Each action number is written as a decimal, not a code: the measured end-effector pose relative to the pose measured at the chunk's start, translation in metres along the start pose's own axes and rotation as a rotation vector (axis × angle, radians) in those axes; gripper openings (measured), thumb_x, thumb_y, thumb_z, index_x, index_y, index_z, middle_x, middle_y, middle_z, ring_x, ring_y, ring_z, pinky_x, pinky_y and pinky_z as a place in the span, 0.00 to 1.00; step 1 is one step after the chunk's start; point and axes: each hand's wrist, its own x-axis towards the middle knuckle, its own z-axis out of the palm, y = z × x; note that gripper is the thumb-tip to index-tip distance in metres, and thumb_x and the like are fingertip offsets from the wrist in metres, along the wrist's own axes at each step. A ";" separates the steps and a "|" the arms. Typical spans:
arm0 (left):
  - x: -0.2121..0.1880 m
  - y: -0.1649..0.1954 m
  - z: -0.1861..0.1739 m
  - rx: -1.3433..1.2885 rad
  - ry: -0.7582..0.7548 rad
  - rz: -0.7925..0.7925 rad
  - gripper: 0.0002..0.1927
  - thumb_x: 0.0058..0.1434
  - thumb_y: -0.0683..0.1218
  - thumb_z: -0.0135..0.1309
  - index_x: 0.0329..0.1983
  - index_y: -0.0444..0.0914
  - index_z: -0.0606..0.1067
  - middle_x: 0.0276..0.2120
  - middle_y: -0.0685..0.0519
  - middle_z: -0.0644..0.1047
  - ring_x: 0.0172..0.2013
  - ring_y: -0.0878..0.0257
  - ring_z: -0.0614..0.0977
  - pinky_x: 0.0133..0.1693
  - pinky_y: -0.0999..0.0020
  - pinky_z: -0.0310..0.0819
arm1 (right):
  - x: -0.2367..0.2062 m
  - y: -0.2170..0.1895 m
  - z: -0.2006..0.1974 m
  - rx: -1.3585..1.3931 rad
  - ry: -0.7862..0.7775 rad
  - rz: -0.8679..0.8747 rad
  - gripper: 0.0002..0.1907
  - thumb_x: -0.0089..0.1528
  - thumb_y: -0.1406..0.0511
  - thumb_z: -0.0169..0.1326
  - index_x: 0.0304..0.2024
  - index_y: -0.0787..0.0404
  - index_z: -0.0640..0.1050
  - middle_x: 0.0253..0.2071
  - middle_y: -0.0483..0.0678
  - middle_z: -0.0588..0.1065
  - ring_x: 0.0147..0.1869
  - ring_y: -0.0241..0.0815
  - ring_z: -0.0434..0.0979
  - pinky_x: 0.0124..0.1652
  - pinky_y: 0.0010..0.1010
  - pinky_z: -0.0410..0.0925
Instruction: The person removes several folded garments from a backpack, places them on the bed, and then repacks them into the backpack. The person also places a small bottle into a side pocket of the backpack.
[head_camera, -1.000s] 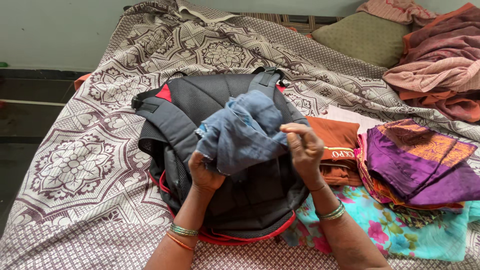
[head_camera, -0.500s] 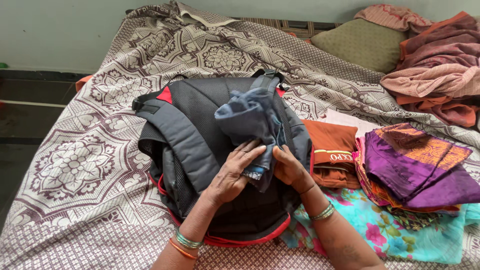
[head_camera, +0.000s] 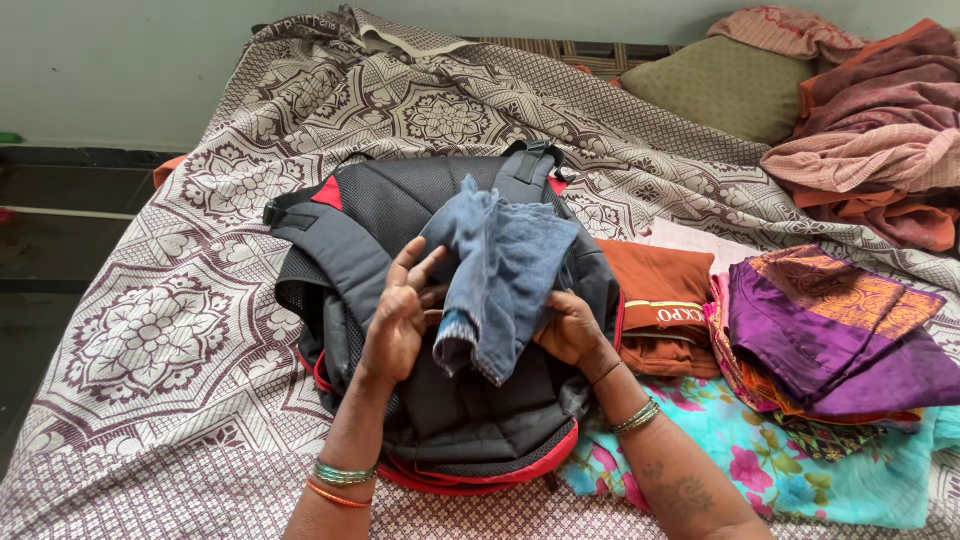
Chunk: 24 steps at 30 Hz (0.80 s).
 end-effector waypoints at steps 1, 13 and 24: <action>0.002 0.001 -0.003 0.011 0.052 -0.042 0.43 0.63 0.55 0.49 0.77 0.39 0.45 0.72 0.40 0.58 0.58 0.48 0.75 0.53 0.52 0.71 | 0.000 0.001 -0.002 -0.054 0.011 -0.022 0.23 0.68 0.67 0.44 0.65 0.69 0.69 0.63 0.55 0.75 0.67 0.53 0.74 0.66 0.50 0.66; 0.007 -0.015 -0.010 0.523 0.390 0.001 0.40 0.58 0.33 0.51 0.75 0.34 0.54 0.48 0.44 0.80 0.41 0.63 0.82 0.44 0.71 0.78 | 0.000 0.000 0.002 -0.055 0.008 -0.070 0.25 0.64 0.73 0.45 0.65 0.68 0.68 0.62 0.57 0.74 0.64 0.56 0.75 0.63 0.52 0.67; -0.003 0.017 -0.022 1.401 0.640 0.022 0.31 0.58 0.38 0.61 0.64 0.35 0.66 0.56 0.44 0.77 0.37 0.59 0.82 0.43 0.67 0.76 | 0.000 -0.004 0.006 -0.091 -0.037 -0.051 0.24 0.68 0.72 0.48 0.67 0.67 0.67 0.64 0.55 0.73 0.66 0.51 0.74 0.66 0.48 0.66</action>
